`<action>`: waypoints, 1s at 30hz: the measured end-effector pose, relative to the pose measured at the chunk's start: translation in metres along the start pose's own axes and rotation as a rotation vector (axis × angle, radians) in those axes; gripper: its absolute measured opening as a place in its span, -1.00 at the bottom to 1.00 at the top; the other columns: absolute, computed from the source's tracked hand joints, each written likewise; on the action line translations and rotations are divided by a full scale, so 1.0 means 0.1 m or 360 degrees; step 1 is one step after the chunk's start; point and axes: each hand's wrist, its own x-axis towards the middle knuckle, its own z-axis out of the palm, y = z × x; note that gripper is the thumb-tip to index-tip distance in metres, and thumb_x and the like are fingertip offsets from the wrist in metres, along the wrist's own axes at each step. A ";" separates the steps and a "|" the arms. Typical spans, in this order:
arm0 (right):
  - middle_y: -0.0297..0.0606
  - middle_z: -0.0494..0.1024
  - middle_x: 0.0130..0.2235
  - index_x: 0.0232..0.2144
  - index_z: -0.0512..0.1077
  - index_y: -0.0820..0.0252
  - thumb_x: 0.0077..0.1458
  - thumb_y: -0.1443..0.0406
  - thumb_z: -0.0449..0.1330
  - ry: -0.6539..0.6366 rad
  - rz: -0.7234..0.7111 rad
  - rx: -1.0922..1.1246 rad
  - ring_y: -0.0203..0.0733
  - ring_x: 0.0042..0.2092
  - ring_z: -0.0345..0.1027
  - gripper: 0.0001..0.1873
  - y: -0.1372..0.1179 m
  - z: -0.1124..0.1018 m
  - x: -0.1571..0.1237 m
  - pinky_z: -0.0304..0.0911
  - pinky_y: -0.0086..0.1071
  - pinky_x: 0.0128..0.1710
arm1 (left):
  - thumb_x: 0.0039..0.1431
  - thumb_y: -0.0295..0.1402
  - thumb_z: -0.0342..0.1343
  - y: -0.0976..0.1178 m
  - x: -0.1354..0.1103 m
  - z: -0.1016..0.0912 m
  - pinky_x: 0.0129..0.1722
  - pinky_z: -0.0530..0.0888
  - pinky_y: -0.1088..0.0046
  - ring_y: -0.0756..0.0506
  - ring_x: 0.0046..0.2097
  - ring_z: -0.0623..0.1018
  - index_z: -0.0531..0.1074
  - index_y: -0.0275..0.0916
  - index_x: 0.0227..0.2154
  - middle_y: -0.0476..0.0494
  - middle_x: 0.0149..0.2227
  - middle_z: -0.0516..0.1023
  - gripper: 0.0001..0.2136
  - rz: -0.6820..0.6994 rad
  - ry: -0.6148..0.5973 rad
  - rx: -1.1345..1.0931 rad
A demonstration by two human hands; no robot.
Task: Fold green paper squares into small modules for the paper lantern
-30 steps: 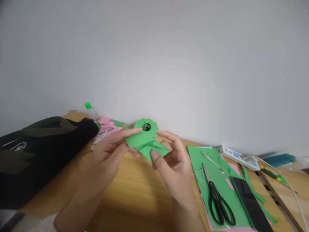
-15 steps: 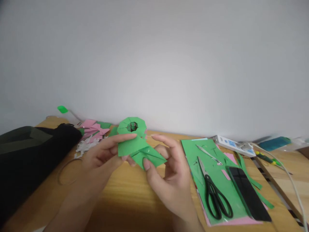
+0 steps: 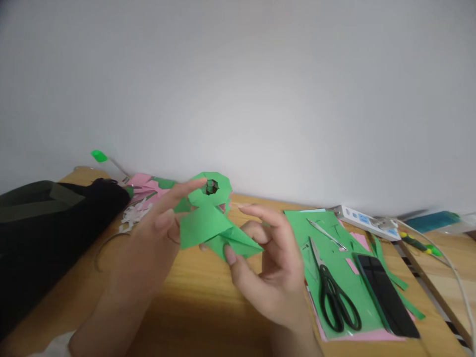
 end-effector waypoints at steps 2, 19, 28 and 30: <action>-0.43 0.38 -0.49 0.03 0.33 -0.08 0.00 0.53 0.20 -0.0104 0.0002 0.0044 -0.29 -0.50 0.27 -0.41 0.00 -0.01 0.00 0.25 -0.36 -0.53 | 0.08 -0.21 0.18 -0.02 0.01 0.01 -0.49 0.44 0.53 -0.01 -0.47 0.46 0.41 -0.15 0.05 0.00 -0.51 0.50 -0.56 -0.0006 0.0046 -0.0025; -0.46 0.37 -0.52 -0.01 0.35 -0.11 0.13 0.42 0.19 0.0003 0.0179 -0.0069 -0.30 -0.50 0.31 -0.58 -0.03 0.00 0.04 0.25 -0.40 -0.56 | 0.03 -0.46 0.25 -0.02 0.01 0.02 -0.55 0.51 0.70 0.09 -0.50 0.52 0.55 -0.13 -0.20 0.06 -0.43 0.61 -0.76 0.0033 0.0038 0.0141; -0.48 0.40 -0.53 -0.06 0.37 -0.12 0.11 0.39 0.23 0.0193 0.0252 0.0056 -0.34 -0.52 0.30 -0.63 -0.01 0.05 0.04 0.31 -0.47 -0.54 | -0.07 -0.43 0.32 -0.01 0.02 0.05 -0.44 0.57 0.57 -0.05 -0.37 0.63 0.53 -0.20 -0.19 -0.03 -0.35 0.67 -0.69 -0.0003 0.0102 0.0104; -0.48 0.42 -0.52 -0.05 0.37 -0.12 0.11 0.39 0.23 0.0274 0.0218 0.0034 -0.34 -0.50 0.34 -0.62 -0.01 0.05 0.04 0.34 -0.47 -0.50 | -0.09 -0.41 0.34 -0.04 0.03 0.05 -0.44 0.57 0.55 -0.04 -0.43 0.63 0.52 -0.23 -0.18 -0.03 -0.40 0.67 -0.67 -0.0040 0.0063 0.0004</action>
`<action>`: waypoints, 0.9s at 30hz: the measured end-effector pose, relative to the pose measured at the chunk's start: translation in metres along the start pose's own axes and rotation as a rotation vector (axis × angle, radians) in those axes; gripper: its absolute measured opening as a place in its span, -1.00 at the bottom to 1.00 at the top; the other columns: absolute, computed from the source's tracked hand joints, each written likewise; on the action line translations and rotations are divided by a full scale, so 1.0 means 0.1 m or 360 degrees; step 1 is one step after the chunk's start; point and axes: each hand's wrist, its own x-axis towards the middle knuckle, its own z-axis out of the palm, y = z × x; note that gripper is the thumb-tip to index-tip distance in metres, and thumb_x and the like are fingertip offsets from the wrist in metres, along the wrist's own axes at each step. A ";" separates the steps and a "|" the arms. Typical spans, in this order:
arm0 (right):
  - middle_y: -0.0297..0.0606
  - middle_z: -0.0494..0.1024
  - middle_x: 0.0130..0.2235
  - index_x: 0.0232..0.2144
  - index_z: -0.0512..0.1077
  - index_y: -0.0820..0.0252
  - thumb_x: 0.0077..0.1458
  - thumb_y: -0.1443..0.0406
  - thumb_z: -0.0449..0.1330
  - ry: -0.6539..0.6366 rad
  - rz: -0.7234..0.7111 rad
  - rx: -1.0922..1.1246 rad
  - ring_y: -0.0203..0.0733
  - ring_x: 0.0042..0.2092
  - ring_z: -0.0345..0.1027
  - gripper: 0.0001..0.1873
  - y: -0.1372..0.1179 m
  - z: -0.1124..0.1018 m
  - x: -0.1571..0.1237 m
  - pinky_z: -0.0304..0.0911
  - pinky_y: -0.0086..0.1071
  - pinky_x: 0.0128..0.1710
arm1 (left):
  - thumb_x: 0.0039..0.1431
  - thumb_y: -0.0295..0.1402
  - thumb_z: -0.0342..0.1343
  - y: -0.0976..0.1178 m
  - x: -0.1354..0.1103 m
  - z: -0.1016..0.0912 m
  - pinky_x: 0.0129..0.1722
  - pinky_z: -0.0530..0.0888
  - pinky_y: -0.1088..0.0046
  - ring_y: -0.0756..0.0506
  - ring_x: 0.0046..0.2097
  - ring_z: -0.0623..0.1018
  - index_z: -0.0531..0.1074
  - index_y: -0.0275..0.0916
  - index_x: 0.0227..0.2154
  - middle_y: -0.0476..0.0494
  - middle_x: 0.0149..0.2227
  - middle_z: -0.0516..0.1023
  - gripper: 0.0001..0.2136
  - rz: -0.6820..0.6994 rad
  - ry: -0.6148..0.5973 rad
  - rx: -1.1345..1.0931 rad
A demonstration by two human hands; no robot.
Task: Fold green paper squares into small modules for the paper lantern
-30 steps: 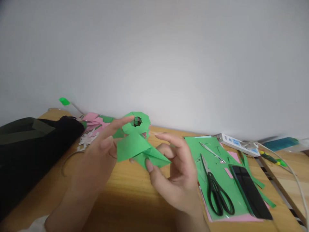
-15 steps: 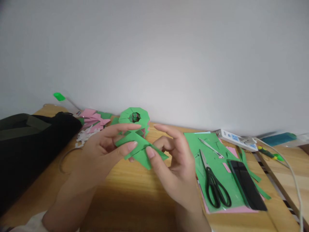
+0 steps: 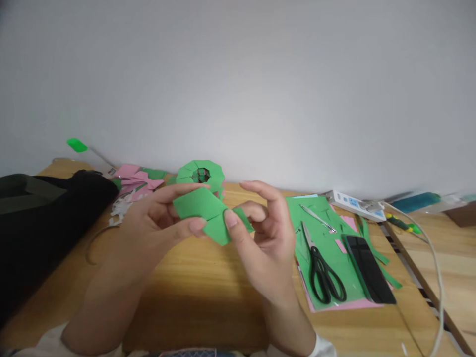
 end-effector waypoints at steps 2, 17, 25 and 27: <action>-0.46 0.45 -0.50 -0.07 0.41 -0.09 0.10 0.38 0.24 -0.0013 -0.0008 -0.0063 -0.34 -0.48 0.36 -0.65 0.00 -0.02 0.02 0.35 -0.47 -0.47 | -0.06 -0.42 0.33 -0.02 0.01 -0.01 -0.45 0.57 0.55 -0.04 -0.44 0.64 0.52 -0.25 -0.22 -0.04 -0.41 0.68 -0.71 -0.0040 -0.0027 -0.0037; -0.38 0.55 -0.53 -0.43 0.62 0.05 0.08 0.36 0.26 -0.0422 0.0232 0.0205 -0.36 -0.52 0.38 -0.86 0.07 -0.12 0.14 0.38 -0.50 -0.53 | -0.07 -0.47 0.34 -0.05 0.08 -0.05 -0.50 0.54 0.57 0.00 -0.53 0.60 0.50 -0.23 -0.33 0.05 -0.53 0.64 -0.80 0.0153 0.0118 -0.0010; -0.39 0.62 -0.41 -0.25 0.60 -0.01 0.02 0.45 0.28 -0.0420 0.0335 0.0312 -0.39 -0.51 0.44 -0.72 0.01 -0.07 0.12 0.46 -0.56 -0.53 | 0.10 -0.46 0.22 -0.03 0.03 -0.08 -0.36 0.53 0.61 0.02 -0.36 0.61 0.56 -0.23 -0.35 0.00 -0.40 0.64 -0.94 0.0245 -0.0092 0.0273; -0.39 0.62 -0.41 -0.26 0.59 0.00 0.04 0.45 0.27 -0.0416 0.0338 0.0317 -0.39 -0.50 0.44 -0.74 0.01 -0.08 0.11 0.46 -0.56 -0.53 | 0.12 -0.45 0.21 -0.04 0.00 -0.08 -0.30 0.53 0.59 0.00 -0.30 0.61 0.57 -0.22 -0.27 -0.03 -0.34 0.65 -0.89 0.0200 -0.0128 0.0313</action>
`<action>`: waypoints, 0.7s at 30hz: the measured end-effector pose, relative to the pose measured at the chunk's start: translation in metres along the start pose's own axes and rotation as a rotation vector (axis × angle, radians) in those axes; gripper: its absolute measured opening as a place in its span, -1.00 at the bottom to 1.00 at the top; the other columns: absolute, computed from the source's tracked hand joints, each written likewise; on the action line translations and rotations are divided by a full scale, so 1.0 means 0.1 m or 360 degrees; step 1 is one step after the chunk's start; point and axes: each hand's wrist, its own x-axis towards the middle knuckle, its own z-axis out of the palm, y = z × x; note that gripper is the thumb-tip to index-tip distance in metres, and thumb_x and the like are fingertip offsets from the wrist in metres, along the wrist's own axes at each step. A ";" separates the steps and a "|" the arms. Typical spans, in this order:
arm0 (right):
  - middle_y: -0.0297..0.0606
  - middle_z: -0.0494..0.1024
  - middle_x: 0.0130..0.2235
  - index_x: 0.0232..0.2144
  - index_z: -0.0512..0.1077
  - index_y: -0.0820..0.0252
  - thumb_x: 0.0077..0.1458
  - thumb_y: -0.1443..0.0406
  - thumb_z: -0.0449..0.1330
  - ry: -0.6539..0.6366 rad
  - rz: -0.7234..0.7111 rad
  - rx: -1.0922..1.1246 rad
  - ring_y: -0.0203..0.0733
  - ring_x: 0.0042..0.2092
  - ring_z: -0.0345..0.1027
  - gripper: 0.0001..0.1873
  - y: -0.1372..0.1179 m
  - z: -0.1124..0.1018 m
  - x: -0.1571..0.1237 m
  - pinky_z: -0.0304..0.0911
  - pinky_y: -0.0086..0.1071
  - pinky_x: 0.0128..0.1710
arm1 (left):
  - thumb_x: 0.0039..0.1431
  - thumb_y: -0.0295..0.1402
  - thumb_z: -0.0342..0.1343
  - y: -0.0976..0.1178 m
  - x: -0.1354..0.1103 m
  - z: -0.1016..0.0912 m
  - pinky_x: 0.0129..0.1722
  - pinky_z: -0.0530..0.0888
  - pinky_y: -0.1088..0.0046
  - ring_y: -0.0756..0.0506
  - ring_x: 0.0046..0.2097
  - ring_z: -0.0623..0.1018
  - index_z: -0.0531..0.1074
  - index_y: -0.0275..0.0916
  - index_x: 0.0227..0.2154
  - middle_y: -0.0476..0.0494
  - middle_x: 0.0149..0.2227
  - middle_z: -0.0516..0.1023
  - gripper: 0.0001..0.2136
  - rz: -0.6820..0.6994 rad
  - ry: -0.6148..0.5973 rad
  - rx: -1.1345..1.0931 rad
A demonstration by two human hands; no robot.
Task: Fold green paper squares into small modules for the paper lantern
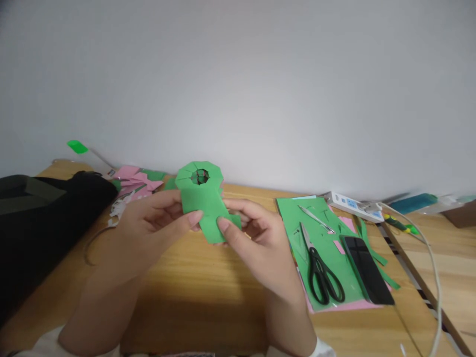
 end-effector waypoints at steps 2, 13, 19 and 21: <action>-0.39 0.62 -0.42 -0.26 0.59 0.00 0.06 0.44 0.26 0.0003 0.0002 0.0009 -0.40 -0.50 0.43 -0.76 0.01 -0.02 -0.01 0.44 -0.58 -0.53 | 0.12 -0.43 0.21 -0.01 -0.02 -0.01 -0.30 0.53 0.59 -0.01 -0.28 0.61 0.57 -0.21 -0.24 -0.05 -0.32 0.64 -0.86 -0.0014 -0.0013 0.0028; -0.46 0.55 -0.46 -0.26 0.54 -0.03 0.17 0.39 0.17 -0.0087 0.0008 0.0097 -0.44 -0.47 0.40 -0.79 0.02 -0.09 -0.02 0.34 -0.62 -0.50 | 0.05 -0.45 0.26 -0.05 -0.01 -0.06 -0.25 0.57 0.41 -0.08 -0.32 0.61 0.61 -0.18 -0.30 -0.07 -0.37 0.66 -0.86 0.0020 -0.0052 -0.0111; -0.44 0.46 -0.52 -0.35 0.55 -0.01 0.15 0.43 0.17 0.0033 -0.0202 -0.0261 -0.41 -0.48 0.30 -0.77 0.03 -0.12 -0.04 0.23 -0.55 -0.51 | 0.07 -0.55 0.12 0.01 0.00 -0.08 -0.27 0.51 0.46 -0.07 -0.28 0.60 0.64 -0.10 -0.37 -0.03 -0.36 0.67 -0.76 0.0155 -0.0129 -0.0086; -0.44 0.47 -0.50 -0.35 0.55 -0.01 0.14 0.45 0.17 0.0055 -0.0283 -0.0387 -0.40 -0.47 0.29 -0.76 0.03 -0.13 -0.05 0.21 -0.55 -0.51 | 0.13 -0.46 0.08 0.03 0.01 -0.06 -0.31 0.49 0.46 -0.08 -0.26 0.59 0.63 -0.13 -0.37 -0.06 -0.33 0.66 -0.79 0.0102 -0.0091 -0.0131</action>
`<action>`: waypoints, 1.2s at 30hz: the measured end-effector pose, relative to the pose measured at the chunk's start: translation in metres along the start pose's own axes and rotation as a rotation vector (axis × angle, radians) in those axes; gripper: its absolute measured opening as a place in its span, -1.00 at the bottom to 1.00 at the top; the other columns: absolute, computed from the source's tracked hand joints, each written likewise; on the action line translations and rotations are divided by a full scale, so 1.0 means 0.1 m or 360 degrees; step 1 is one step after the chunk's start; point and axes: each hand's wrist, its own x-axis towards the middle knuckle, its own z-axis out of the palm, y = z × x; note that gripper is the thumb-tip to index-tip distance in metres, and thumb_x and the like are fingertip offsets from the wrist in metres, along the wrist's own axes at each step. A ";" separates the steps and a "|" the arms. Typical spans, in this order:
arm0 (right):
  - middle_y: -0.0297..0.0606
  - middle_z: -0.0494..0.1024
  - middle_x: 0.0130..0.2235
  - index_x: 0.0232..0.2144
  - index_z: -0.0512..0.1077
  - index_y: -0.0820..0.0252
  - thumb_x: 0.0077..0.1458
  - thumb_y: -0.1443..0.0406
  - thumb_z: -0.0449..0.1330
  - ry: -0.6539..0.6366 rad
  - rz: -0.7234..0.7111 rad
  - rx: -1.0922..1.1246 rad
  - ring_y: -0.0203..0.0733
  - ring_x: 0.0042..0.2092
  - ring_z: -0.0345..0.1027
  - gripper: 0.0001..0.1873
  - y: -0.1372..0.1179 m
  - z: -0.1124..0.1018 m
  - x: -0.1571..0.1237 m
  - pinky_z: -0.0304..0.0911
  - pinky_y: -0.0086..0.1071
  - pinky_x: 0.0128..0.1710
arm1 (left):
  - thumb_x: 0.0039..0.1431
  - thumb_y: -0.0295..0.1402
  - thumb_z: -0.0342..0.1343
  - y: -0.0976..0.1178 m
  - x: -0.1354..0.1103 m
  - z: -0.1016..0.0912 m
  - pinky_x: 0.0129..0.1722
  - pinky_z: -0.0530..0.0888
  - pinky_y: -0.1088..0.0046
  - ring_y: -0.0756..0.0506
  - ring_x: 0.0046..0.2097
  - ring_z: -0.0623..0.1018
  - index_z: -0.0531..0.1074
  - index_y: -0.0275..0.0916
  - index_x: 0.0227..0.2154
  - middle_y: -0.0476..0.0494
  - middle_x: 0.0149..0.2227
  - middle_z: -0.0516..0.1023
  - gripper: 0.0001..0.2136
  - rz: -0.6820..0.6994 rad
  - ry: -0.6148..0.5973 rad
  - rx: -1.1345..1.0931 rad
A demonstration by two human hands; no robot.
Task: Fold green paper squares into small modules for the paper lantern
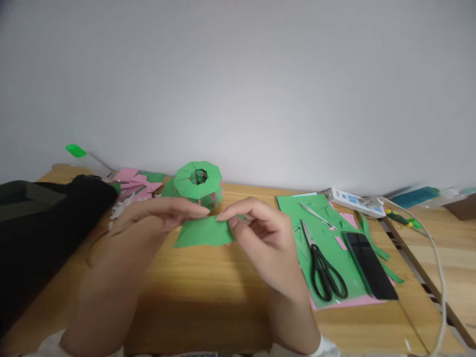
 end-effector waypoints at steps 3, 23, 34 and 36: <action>-0.44 0.53 -0.44 -0.34 0.54 -0.01 0.14 0.45 0.17 -0.0034 -0.0073 -0.0095 -0.40 -0.44 0.32 -0.76 -0.01 0.01 -0.02 0.23 -0.54 -0.48 | 0.16 -0.31 0.10 0.01 0.01 0.03 -0.47 0.38 0.54 -0.02 -0.40 0.50 0.57 -0.22 -0.46 -0.05 -0.46 0.57 -0.81 -0.0165 -0.0049 0.0140; -0.35 0.53 -0.66 -0.56 0.49 0.21 0.09 0.26 0.26 -0.0082 0.0459 0.0269 -0.33 -0.64 0.40 -0.78 -0.01 0.08 0.11 0.37 -0.51 -0.65 | 0.08 -0.37 0.12 -0.03 0.09 0.08 -0.57 0.26 0.57 0.08 -0.57 0.32 0.38 -0.28 -0.65 0.06 -0.65 0.35 -0.77 -0.0287 -0.0138 0.0307; -0.41 0.46 -0.68 -0.61 0.45 0.21 0.04 0.30 0.29 -0.0004 0.0385 0.0189 -0.41 -0.68 0.31 -0.78 0.03 0.12 0.12 0.27 -0.57 -0.70 | 0.07 -0.31 0.18 -0.08 0.09 0.09 -0.60 0.21 0.56 0.07 -0.56 0.33 0.41 -0.29 -0.62 0.04 -0.63 0.38 -0.77 -0.0424 -0.0328 0.0343; -0.42 0.46 -0.68 -0.61 0.45 0.20 0.03 0.31 0.30 -0.0007 0.0386 0.0221 -0.42 -0.68 0.29 -0.79 0.03 0.13 0.12 0.25 -0.57 -0.71 | 0.08 -0.34 0.16 -0.07 0.09 0.08 -0.58 0.23 0.55 0.05 -0.55 0.37 0.41 -0.29 -0.64 -0.01 -0.62 0.45 -0.77 -0.0434 -0.0372 0.0372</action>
